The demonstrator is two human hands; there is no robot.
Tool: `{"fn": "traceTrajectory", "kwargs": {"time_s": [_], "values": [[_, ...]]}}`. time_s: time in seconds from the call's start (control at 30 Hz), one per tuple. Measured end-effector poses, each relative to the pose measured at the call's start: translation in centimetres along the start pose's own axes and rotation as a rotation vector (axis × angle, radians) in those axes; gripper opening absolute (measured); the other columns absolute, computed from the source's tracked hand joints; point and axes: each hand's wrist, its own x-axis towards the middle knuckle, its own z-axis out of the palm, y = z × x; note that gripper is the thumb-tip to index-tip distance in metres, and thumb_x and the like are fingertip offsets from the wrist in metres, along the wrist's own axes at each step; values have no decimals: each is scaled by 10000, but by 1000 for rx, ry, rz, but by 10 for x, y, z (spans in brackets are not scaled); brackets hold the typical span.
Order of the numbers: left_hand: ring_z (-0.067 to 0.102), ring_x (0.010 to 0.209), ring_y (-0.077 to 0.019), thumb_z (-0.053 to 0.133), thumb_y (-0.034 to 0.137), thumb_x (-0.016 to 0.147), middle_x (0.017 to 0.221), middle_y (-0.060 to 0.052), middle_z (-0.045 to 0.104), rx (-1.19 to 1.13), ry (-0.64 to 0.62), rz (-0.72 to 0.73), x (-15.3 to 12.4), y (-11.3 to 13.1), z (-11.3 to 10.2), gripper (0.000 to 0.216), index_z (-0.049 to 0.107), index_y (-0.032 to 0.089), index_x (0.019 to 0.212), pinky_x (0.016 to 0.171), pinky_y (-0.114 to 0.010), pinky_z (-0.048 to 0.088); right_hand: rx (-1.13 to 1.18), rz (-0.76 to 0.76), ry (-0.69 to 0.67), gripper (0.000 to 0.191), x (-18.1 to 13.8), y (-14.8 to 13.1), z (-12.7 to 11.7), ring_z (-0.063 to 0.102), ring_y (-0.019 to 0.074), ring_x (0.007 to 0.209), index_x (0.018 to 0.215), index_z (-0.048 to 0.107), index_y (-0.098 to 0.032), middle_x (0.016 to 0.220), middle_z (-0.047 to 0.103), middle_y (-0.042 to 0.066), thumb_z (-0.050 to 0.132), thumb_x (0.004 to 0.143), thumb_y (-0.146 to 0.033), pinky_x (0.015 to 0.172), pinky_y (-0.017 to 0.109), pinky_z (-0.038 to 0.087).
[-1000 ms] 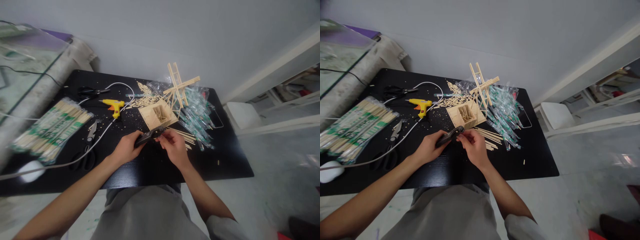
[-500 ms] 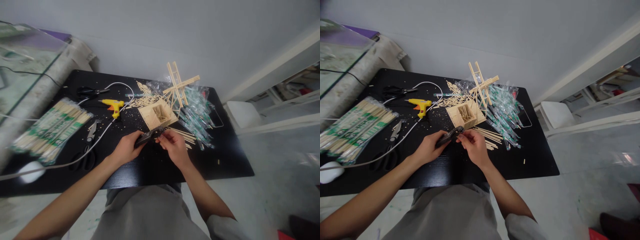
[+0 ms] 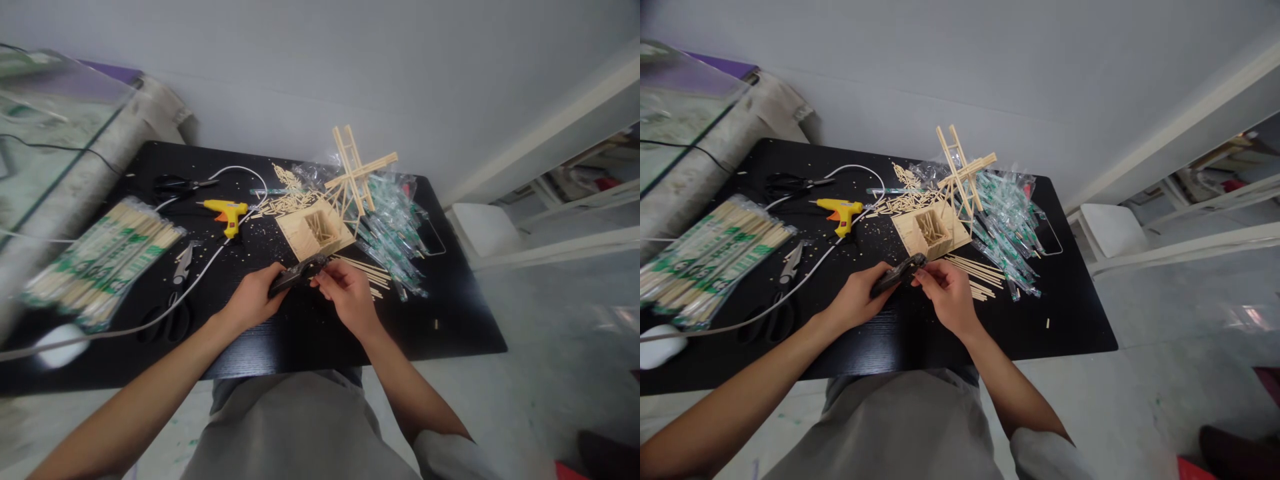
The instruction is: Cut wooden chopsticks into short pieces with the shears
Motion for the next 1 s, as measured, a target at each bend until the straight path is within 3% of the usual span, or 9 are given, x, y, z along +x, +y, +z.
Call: {"fn": "traceTrajectory", "kwargs": {"time_s": [0.37, 0.67, 1.0], "values": [[586, 547, -161, 558, 197, 860, 643, 29, 595, 46, 17, -40, -1, -1, 1, 96, 505, 242, 795, 560, -255, 371, 5, 3, 17, 340, -2, -1, 3, 472, 108, 506, 792, 677, -189, 673, 709, 23, 810, 816, -501, 482, 250, 381], [628, 642, -177, 553, 192, 853, 728, 6, 640, 42, 51, -27, -1, -5, 3, 44, 542, 233, 862, 624, -265, 425, -178, -154, 60, 230, -6, 4, 1, 661, 172, 678, 862, 716, -208, 764, 738, 30, 748, 910, -431, 669, 297, 543], [632, 677, -169, 557, 182, 840, 768, 4, 658, 29, 16, 10, -2, -1, -1, 80, 580, 229, 901, 655, -261, 462, -114, -56, -107, 464, -5, -3, -5, 464, 117, 506, 674, 624, -208, 609, 610, -6, 740, 880, -607, 500, 265, 369]]}}
